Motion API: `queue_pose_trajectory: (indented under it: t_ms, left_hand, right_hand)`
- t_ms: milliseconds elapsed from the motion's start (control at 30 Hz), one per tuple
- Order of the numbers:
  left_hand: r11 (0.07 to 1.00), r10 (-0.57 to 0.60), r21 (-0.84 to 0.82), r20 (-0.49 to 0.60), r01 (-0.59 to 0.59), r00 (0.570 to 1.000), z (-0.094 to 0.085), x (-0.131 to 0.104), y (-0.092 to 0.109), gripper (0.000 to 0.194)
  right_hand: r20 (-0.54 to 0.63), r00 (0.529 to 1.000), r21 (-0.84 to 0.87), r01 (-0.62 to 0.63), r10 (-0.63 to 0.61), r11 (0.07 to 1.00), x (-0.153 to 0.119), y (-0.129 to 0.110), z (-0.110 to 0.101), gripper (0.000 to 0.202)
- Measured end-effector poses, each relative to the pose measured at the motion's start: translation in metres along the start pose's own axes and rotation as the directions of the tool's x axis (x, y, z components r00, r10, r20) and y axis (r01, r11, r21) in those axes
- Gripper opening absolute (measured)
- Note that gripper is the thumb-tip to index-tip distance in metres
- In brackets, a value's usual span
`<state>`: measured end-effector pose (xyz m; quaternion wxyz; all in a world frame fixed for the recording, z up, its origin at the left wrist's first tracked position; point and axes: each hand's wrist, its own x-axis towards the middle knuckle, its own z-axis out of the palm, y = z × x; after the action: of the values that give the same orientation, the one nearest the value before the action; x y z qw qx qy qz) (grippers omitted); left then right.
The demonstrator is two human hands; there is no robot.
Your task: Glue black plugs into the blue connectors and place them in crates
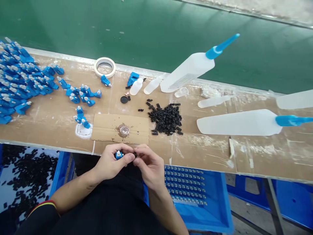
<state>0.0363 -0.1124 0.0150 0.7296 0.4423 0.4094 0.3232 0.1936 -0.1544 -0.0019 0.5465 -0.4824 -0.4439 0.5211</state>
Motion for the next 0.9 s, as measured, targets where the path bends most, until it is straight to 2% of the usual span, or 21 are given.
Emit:
queue_pose_trajectory:
  t_ms: [67,133,200,267,367,467,600,667,733,800,900]
  left_hand:
    - [0.992,-0.080,-0.092,0.048,0.085,0.996,-0.007,-0.002,-0.005,0.031]
    - [0.977,-0.130,-0.160,0.063,0.138,0.990,-0.014,-0.005,-0.012,0.037]
    - [0.959,-0.175,-0.224,0.021,0.175,0.984,-0.017,-0.009,-0.018,0.040]
    - [0.940,-0.215,-0.281,-0.038,0.196,0.976,-0.018,-0.013,-0.023,0.041]
    - [0.919,-0.239,-0.341,-0.079,0.199,0.968,-0.019,-0.016,-0.024,0.038]
    - [0.857,-0.213,-0.489,-0.052,0.161,0.976,-0.024,-0.018,-0.020,0.034]
    - [0.751,-0.133,-0.654,-0.022,0.086,0.991,-0.036,-0.021,-0.018,0.030]
    - [0.764,-0.114,-0.643,-0.040,0.061,0.993,-0.042,-0.024,-0.020,0.030]
    - [0.793,-0.104,-0.607,-0.062,0.045,0.993,-0.047,-0.026,-0.022,0.028]
    - [0.811,-0.097,-0.583,-0.072,0.037,0.993,-0.049,-0.028,-0.022,0.025]
    - [0.818,-0.095,-0.574,-0.083,0.030,0.992,-0.051,-0.030,-0.023,0.027]
  right_hand:
    - [0.062,0.988,-0.239,0.154,-0.144,0.959,0.000,-0.002,-0.001,0.027]
    - [0.163,0.952,-0.390,0.304,-0.260,0.869,0.002,-0.003,-0.001,0.037]
    - [0.271,0.908,-0.481,0.416,-0.321,0.772,0.005,-0.003,0.000,0.042]
    - [0.355,0.875,-0.529,0.479,-0.330,0.700,0.008,-0.003,0.002,0.041]
    - [0.424,0.850,-0.568,0.517,-0.311,0.640,0.017,-0.005,0.004,0.036]
    - [0.436,0.851,-0.629,0.522,-0.295,0.576,0.034,-0.010,-0.002,0.028]
    - [0.442,0.852,-0.780,0.519,-0.280,0.349,0.064,-0.015,-0.013,0.018]
    - [0.473,0.843,-0.811,0.530,-0.254,0.249,0.074,-0.016,-0.016,0.017]
    - [0.508,0.829,-0.813,0.552,-0.235,0.187,0.080,-0.014,-0.016,0.016]
    - [0.532,0.818,-0.811,0.567,-0.220,0.148,0.082,-0.012,-0.014,0.016]
    - [0.530,0.826,-0.823,0.555,-0.192,0.117,0.083,-0.011,-0.012,0.016]
